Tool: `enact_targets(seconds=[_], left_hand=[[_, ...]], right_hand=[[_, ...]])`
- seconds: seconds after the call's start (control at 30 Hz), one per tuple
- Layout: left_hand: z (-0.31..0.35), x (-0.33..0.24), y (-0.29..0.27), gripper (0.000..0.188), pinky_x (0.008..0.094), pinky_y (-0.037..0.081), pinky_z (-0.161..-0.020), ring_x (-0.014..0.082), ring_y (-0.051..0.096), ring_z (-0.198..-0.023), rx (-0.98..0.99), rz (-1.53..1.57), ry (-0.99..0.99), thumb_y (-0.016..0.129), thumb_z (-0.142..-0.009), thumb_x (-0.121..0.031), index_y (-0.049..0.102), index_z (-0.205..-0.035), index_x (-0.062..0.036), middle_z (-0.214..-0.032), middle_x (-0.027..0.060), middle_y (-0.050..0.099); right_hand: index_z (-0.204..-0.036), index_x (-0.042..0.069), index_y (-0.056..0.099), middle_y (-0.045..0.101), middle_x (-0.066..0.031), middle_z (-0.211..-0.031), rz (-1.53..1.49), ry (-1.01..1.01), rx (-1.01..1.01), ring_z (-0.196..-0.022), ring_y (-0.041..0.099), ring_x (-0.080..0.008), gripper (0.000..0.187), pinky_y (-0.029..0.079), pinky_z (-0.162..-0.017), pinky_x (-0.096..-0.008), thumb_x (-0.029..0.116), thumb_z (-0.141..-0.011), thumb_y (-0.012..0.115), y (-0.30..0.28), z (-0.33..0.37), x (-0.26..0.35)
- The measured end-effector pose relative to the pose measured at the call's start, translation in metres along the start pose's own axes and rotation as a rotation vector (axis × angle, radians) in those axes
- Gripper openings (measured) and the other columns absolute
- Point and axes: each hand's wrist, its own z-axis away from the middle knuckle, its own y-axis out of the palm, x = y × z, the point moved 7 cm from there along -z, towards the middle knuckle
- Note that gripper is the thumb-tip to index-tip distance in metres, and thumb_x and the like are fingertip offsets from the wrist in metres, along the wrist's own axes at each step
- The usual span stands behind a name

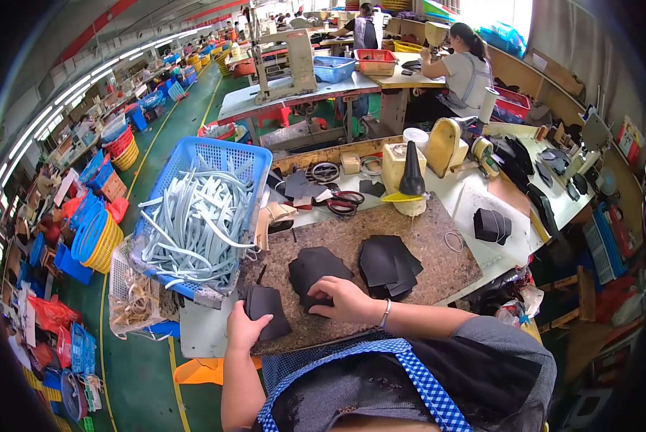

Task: Sorting and inspecting black leather shoe upper components at a factory workbench.

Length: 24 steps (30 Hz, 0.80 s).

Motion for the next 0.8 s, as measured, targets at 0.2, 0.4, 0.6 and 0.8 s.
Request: enact_targets(seconds=[0.2,0.4,0.6,0.8], left_hand=[[0.04,-0.058,0.016,0.036,0.0321,0.052,-0.078,0.0183,0.064,-0.087,0.249,1.063,-0.022,0.071,-0.071,0.0,0.061,-0.106,0.0023,-0.095,0.0084,0.066],[0.072,-0.111,0.052,0.041,0.0376,0.051,-0.088,0.0235,0.061,-0.1,0.765,1.694,-0.27,0.056,-0.084,-0.007,0.048,-0.123,0.0041,-0.114,0.0146,0.059],[0.083,-0.124,0.062,0.04,0.04,0.049,-0.092,0.0302,0.059,-0.106,0.762,1.523,-0.334,0.048,-0.09,-0.006,0.042,-0.128,0.0051,-0.116,0.0199,0.056],[0.074,-0.122,0.049,0.032,0.0316,0.051,-0.084,0.021,0.063,-0.094,0.468,1.017,-0.194,0.059,-0.085,-0.002,0.055,-0.116,0.0045,-0.108,0.0134,0.062]], right_hand=[[-0.104,0.002,0.056,0.061,-0.0074,-0.097,-0.168,0.169,-0.117,-0.085,0.061,-0.016,0.037,0.051,-0.076,-0.0281,0.019,-0.078,0.076,-0.013,0.003,-0.001],[-0.094,0.003,0.057,0.06,0.0011,-0.092,-0.654,0.423,0.001,-0.086,0.053,-0.0027,0.021,0.049,-0.068,-0.0235,0.012,-0.082,0.072,-0.008,0.009,0.007],[-0.083,0.003,0.058,0.054,0.0044,-0.071,0.006,-0.16,-0.343,-0.062,0.051,-0.0031,0.026,0.044,-0.054,-0.0222,0.02,-0.078,0.077,-0.037,0.012,0.03],[-0.065,0.005,0.048,0.049,0.0073,-0.057,-0.452,0.482,-0.096,-0.057,0.044,0.0006,0.037,0.035,-0.048,-0.017,0.024,-0.079,0.076,-0.02,0.026,-0.015]])
